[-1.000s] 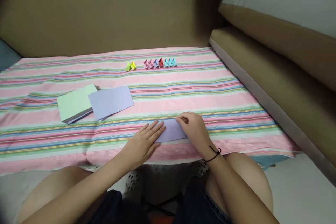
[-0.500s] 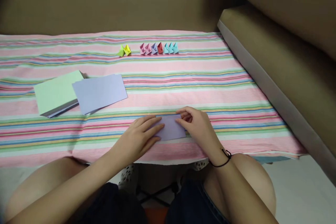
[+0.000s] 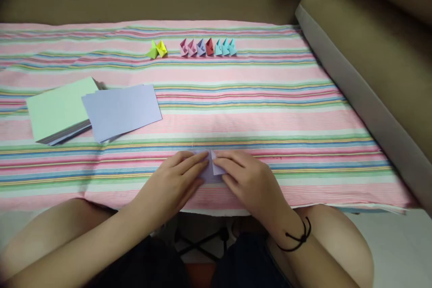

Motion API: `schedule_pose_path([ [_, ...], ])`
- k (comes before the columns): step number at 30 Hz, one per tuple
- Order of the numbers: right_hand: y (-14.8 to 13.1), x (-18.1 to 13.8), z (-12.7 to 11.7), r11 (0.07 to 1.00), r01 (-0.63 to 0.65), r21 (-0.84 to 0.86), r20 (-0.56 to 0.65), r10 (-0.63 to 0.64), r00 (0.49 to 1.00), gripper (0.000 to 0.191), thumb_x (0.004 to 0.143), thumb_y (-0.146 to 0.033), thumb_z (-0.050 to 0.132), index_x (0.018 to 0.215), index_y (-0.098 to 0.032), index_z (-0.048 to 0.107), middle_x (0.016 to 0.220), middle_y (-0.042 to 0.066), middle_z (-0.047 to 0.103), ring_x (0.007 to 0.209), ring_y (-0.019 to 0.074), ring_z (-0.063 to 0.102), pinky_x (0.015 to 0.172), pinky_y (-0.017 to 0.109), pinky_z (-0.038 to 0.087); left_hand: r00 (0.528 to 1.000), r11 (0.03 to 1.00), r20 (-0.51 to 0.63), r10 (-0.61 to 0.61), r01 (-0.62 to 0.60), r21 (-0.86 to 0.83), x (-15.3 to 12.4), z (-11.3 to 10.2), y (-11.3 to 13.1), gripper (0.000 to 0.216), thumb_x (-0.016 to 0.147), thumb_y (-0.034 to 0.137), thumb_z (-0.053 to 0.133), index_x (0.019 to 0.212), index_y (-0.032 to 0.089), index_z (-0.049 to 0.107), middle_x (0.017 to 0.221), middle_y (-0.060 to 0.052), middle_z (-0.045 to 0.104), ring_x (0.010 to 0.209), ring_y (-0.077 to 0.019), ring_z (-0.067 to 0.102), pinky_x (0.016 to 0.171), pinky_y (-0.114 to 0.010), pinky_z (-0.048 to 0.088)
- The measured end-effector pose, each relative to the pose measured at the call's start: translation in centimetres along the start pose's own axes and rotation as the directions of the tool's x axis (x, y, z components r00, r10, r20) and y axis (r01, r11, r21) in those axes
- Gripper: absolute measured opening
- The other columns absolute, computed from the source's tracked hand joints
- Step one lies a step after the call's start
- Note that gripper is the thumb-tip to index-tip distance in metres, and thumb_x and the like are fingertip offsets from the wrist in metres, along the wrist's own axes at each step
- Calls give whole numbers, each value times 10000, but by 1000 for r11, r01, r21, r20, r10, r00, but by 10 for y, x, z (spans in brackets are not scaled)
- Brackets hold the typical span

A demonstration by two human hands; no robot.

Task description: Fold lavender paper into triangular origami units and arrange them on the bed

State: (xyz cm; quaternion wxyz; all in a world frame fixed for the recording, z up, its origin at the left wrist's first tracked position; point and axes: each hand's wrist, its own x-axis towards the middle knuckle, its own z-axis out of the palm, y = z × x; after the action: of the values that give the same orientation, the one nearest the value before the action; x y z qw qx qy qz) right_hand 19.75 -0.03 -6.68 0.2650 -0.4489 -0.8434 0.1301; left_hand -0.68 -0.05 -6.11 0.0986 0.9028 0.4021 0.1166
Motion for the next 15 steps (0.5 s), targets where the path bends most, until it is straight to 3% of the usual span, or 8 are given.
schedule_pose_path([
  [6, -2, -5, -4, 969, 198, -146, 14, -198, 980, 278, 872, -50, 523, 1111, -109, 653, 1097, 99, 698, 1006, 211, 643, 868, 361, 558, 999, 998, 43, 26, -29, 61, 1, 0, 0, 265, 902, 181, 483, 1135, 110, 587, 1300, -81, 568, 1061, -267, 516, 881, -438, 504],
  [9, -1, -4, -6, 963, 213, -162, 44, -209, 977, 263, 883, -74, 525, 1096, -132, 667, 1081, 90, 703, 986, 212, 649, 841, 358, 567, 999, 996, 16, 41, -42, 73, 2, -2, 1, 269, 893, 153, 484, 1136, 99, 585, 1212, -107, 601, 1039, -263, 533, 871, -418, 511],
  [15, -1, -3, -7, 964, 222, -145, 111, -207, 972, 267, 897, -133, 526, 1127, -161, 658, 1111, 74, 690, 1027, 217, 626, 885, 384, 547, 1000, 998, -2, -24, 24, 56, 4, 1, 1, 436, 901, 184, 485, 1329, 108, 446, 1183, -112, 594, 1031, -251, 538, 866, -416, 523],
])
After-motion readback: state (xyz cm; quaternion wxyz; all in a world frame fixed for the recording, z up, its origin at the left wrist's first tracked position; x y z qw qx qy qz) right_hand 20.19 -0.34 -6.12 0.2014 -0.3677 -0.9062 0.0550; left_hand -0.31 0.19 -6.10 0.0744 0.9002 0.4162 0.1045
